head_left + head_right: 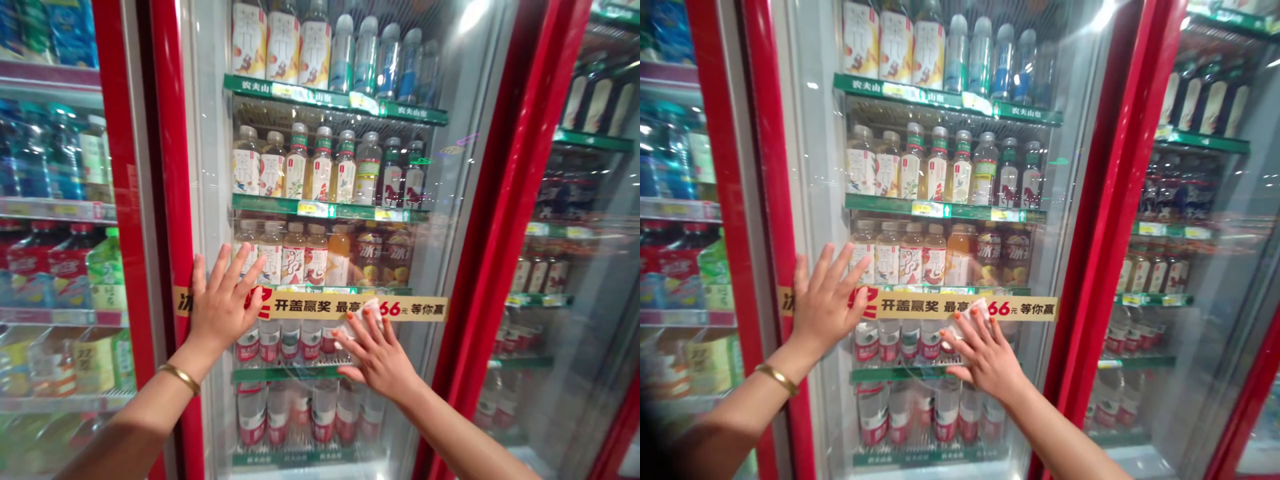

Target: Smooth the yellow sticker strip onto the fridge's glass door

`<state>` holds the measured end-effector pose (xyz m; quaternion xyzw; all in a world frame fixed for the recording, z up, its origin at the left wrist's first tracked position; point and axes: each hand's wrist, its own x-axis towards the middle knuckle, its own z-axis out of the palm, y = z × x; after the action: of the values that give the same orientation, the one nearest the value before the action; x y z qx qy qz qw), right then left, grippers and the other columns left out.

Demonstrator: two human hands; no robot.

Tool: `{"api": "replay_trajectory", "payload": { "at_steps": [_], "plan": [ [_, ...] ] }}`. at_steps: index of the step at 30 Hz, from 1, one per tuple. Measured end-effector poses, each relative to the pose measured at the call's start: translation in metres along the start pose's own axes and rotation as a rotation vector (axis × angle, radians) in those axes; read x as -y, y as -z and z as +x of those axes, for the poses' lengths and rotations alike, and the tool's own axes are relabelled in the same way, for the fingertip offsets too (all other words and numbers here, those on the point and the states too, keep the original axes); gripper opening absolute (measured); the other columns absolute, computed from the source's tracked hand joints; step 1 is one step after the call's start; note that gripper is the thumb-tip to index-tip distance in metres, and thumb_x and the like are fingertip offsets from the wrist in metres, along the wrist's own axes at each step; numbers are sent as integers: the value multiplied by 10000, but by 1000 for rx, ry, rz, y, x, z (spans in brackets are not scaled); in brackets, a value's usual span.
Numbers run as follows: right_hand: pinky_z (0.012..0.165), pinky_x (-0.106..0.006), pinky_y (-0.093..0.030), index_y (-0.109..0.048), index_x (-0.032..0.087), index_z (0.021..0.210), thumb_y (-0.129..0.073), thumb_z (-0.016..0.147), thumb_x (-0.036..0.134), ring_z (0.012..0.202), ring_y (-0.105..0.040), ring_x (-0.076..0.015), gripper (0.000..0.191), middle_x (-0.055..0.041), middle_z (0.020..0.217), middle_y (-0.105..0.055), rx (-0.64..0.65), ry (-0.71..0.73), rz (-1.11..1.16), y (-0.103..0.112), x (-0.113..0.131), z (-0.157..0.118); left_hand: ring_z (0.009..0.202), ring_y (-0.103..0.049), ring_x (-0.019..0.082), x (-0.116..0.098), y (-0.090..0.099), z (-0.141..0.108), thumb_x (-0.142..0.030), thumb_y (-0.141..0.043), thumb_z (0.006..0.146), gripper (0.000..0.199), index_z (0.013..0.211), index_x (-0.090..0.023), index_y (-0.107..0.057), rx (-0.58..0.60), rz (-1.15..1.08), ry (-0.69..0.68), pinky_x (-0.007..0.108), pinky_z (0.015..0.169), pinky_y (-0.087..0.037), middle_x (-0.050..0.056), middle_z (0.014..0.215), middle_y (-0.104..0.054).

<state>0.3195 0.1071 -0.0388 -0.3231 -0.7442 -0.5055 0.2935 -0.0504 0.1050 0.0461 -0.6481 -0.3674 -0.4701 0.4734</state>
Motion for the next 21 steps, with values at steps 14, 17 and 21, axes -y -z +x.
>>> {"api": "replay_trajectory", "payload": {
  "at_steps": [14,17,21],
  "plan": [
    [1335,-653,-357,-297,317,1757,-555,958,760,1723,-48,-387,949,-91,1847,-195,-45,-195,-47,-9,21,-23,1685,-284,329,0,-1,-3,-302,-679,939,906,1719,-493,-259,-2,-18,34,613,1446,-73,-80,1810,-261],
    [1274,-781,-339,-21,191,1788,-516,1044,591,1713,37,-439,979,-198,1843,67,-79,-499,-76,-5,-19,-28,1691,-271,313,-1,-1,-2,-301,-674,943,903,1720,-490,-257,1,-13,41,607,1448,-75,-84,1811,-258],
    [1248,-838,-302,-2,197,1787,-501,1064,529,1700,73,-483,938,-216,1833,137,-116,-703,-46,1,-25,7,1678,-305,345,0,-1,-2,-299,-690,939,912,1721,-483,-258,-2,7,34,660,1428,-125,-61,1806,-274]
  ]
}}
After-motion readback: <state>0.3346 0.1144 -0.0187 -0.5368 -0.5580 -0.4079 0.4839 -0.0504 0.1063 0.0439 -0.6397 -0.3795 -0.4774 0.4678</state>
